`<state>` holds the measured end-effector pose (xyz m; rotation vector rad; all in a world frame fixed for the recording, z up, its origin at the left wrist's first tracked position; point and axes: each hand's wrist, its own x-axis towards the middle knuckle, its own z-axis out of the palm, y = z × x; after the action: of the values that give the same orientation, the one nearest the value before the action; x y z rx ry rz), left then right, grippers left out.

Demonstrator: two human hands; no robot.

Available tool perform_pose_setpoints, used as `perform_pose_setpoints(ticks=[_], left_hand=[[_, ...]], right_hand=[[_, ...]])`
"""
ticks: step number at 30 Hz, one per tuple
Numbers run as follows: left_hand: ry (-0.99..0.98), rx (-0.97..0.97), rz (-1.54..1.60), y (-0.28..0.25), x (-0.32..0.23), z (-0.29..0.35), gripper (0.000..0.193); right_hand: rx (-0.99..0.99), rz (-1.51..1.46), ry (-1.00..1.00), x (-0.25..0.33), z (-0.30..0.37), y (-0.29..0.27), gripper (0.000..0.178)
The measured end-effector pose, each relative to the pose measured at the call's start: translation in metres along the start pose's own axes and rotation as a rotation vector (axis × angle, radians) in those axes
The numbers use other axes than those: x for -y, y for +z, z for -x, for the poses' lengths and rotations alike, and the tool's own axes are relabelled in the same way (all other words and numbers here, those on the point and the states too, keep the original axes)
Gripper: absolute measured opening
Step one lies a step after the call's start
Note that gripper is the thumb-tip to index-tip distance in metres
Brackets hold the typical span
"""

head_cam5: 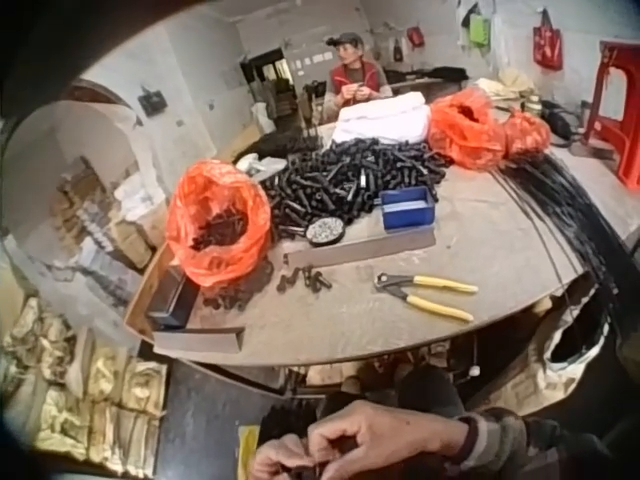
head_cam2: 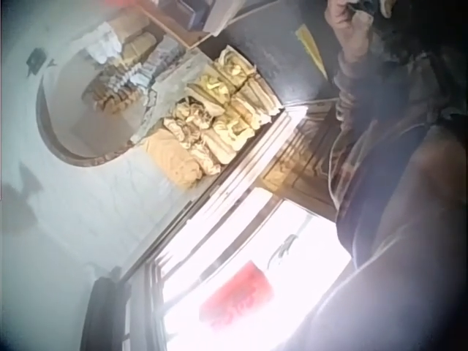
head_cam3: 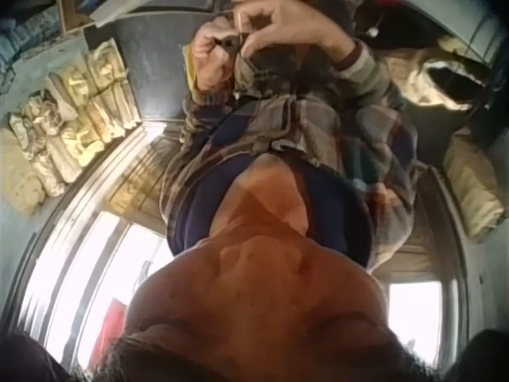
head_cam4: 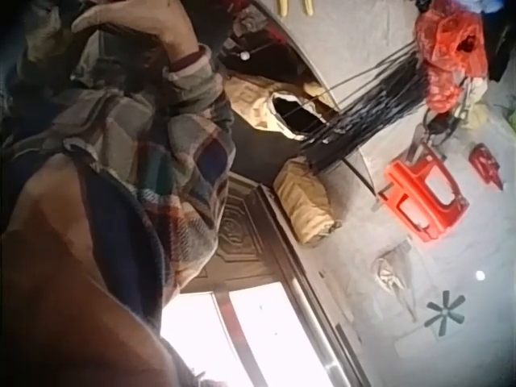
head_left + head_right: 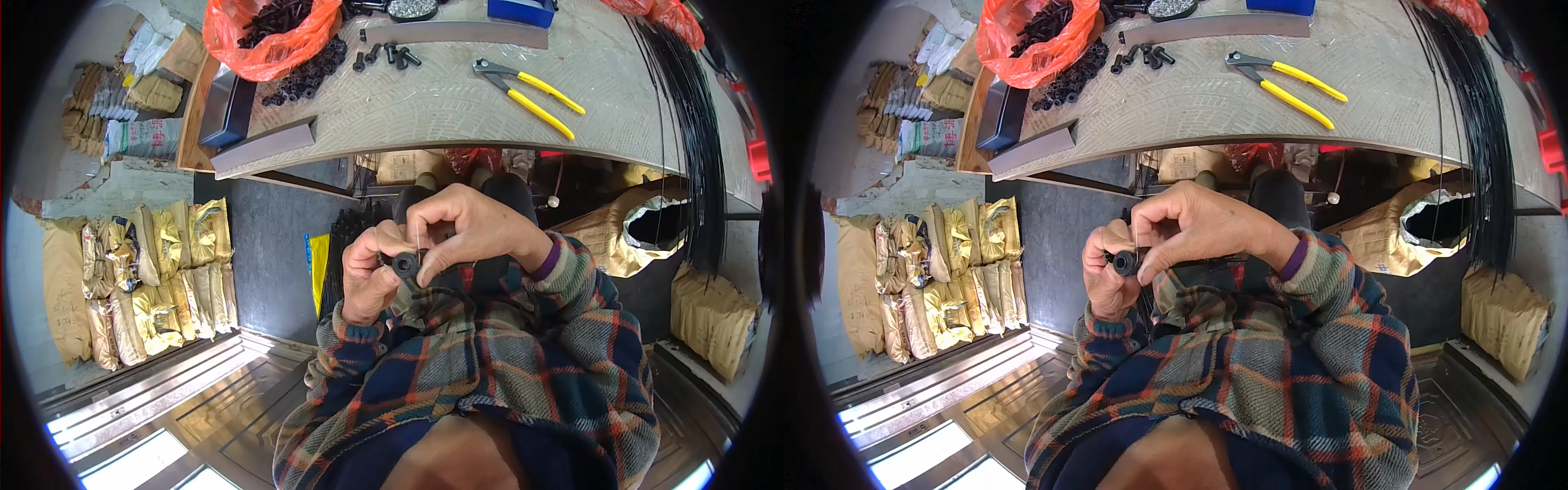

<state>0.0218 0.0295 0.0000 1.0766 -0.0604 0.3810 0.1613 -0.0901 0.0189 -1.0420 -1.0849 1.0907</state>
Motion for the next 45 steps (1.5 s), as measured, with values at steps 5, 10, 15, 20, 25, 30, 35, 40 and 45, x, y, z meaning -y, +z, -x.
perform_pose_setpoints(ticks=[5,10,15,20,25,30,35,40,45], left_hand=[[0.088,-0.198,-0.008,-0.003,0.004,0.0,0.024],[0.14,-0.198,-0.076,0.0,0.009,0.002,0.023],[0.099,-0.196,-0.125,0.0,0.005,0.005,0.029],[0.066,-0.337,-0.093,0.008,0.009,0.005,0.028],[-0.052,-0.54,-0.419,0.013,0.016,0.014,0.036],[0.161,-0.267,-0.619,0.012,-0.002,0.017,0.037],[0.231,-0.153,-0.615,0.003,-0.017,0.019,0.039],[0.282,-0.08,-0.788,0.004,-0.02,0.018,0.025],[0.241,-0.072,-0.857,0.008,-0.021,0.017,0.033]], right_hand=[[-0.549,0.582,-0.367,-0.01,0.002,0.028,0.035],[-0.766,0.968,-0.523,-0.018,0.007,0.055,0.035],[-0.747,0.965,-0.567,-0.019,0.007,0.052,0.032],[-0.714,0.754,-0.435,-0.024,0.005,0.047,0.033],[-0.686,0.628,-0.165,-0.029,0.001,0.05,0.038],[-0.679,0.981,-0.57,-0.039,0.004,0.054,0.039],[-0.672,0.785,-0.6,-0.052,0.007,0.054,0.036],[-0.649,0.759,-0.635,-0.055,0.005,0.057,0.031],[-0.506,0.664,-0.6,-0.051,0.011,0.045,0.03]])
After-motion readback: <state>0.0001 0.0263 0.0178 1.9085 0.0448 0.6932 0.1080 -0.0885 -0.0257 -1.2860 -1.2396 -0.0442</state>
